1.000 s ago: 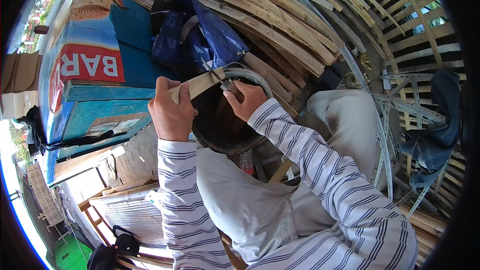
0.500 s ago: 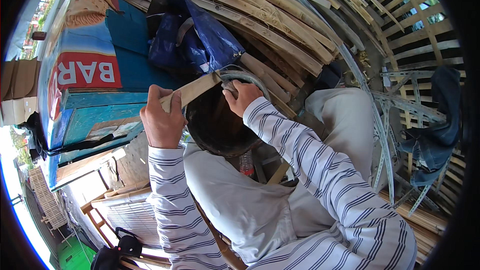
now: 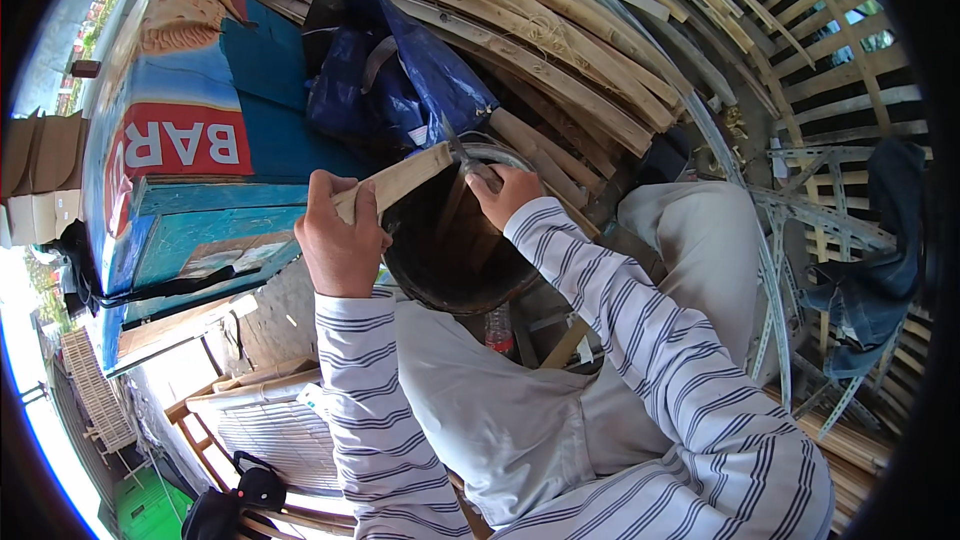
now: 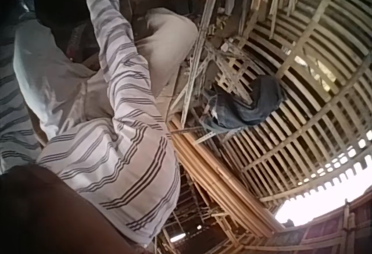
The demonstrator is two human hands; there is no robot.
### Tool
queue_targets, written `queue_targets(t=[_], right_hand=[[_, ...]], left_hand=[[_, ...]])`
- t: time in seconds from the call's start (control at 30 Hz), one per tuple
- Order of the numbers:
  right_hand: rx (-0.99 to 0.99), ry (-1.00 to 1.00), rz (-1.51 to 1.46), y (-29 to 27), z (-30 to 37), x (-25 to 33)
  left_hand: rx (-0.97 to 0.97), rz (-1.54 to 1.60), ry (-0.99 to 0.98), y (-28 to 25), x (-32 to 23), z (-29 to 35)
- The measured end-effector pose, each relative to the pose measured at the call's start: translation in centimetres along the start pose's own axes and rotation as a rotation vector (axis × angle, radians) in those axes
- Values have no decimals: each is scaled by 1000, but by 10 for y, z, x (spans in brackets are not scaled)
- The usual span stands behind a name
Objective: The person is using a knife to shave and thin out strips of wood or bamboo for furniture manufacturing.
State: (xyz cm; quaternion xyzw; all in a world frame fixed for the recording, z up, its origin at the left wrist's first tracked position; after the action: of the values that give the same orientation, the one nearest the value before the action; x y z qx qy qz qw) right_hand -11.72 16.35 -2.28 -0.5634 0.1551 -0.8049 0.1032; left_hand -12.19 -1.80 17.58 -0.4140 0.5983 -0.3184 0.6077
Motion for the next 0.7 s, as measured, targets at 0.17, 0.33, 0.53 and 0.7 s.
queue_targets(t=[0.17,0.33,0.53,0.7], right_hand=[[-85,65,-303,-24,13,29],[29,209,-816,-27,45,59],[16,-65,-826,-67,66,56],[-9,-145,-626,-104,51,24]], left_hand=[[-115,302,-278,11,46,33],[-175,1203,-532,71,65,111],[237,1449,-369,108,-8,138],[514,1119,-223,136,-9,154]])
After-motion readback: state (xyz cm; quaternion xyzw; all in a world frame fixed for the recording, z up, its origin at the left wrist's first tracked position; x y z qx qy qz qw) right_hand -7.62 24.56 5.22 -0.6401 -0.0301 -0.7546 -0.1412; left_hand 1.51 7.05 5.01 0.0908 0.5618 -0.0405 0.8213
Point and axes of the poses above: each hand's wrist, its own z-axis away from the middle knuckle, its own y-axis out of the palm, x = y × z, the point moved 5 cm from there along -z, towards the middle knuckle, and after that the axes turned 15 degrees about -z, right-handed, at the moved point
